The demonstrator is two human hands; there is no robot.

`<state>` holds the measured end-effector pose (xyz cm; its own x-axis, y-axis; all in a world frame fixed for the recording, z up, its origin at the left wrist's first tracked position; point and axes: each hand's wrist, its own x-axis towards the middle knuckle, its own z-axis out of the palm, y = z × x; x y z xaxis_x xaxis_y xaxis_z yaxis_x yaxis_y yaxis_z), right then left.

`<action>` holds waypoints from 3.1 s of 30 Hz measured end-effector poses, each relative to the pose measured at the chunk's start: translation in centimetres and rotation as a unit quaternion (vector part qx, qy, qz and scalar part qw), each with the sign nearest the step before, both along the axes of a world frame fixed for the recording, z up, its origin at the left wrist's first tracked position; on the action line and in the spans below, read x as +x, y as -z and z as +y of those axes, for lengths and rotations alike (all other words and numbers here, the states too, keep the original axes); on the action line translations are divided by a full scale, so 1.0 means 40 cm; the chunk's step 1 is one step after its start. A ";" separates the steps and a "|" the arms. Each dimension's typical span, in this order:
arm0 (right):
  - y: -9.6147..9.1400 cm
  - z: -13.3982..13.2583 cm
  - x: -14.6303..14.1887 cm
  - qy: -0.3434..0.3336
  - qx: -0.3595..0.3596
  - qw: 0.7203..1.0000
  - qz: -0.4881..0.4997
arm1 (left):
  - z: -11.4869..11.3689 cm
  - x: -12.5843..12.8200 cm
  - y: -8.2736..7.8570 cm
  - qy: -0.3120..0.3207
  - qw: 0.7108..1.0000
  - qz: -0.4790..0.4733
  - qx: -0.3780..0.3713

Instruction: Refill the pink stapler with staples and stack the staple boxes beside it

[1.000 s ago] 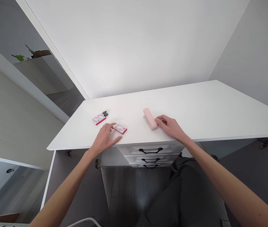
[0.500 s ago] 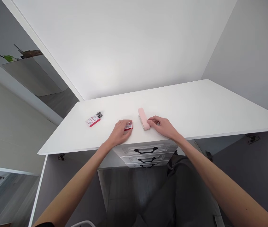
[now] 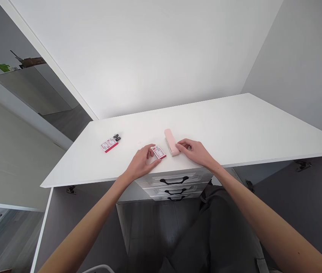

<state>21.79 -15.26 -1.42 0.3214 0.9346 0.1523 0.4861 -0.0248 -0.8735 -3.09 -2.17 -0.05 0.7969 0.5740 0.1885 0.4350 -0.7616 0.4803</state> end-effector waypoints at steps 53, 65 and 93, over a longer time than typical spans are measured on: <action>-0.008 -0.005 -0.005 0.015 -0.009 1.000 -0.003 | 0.106 -0.095 -0.085 -0.042 0.996 -0.067 0.030; 0.001 0.004 0.002 -0.001 -0.001 1.000 -0.003 | 0.071 0.061 -0.061 0.086 0.996 -0.006 -0.025; 0.013 0.008 0.009 -0.010 0.016 1.000 -0.010 | 0.054 0.037 -0.036 0.042 0.993 -0.060 -0.095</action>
<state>22.15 -14.95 -1.93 0.2997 0.9354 0.1879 0.5039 0.0121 -0.8637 -1.59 -0.02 1.38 0.8214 0.5412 0.1802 0.3049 -0.6835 0.6632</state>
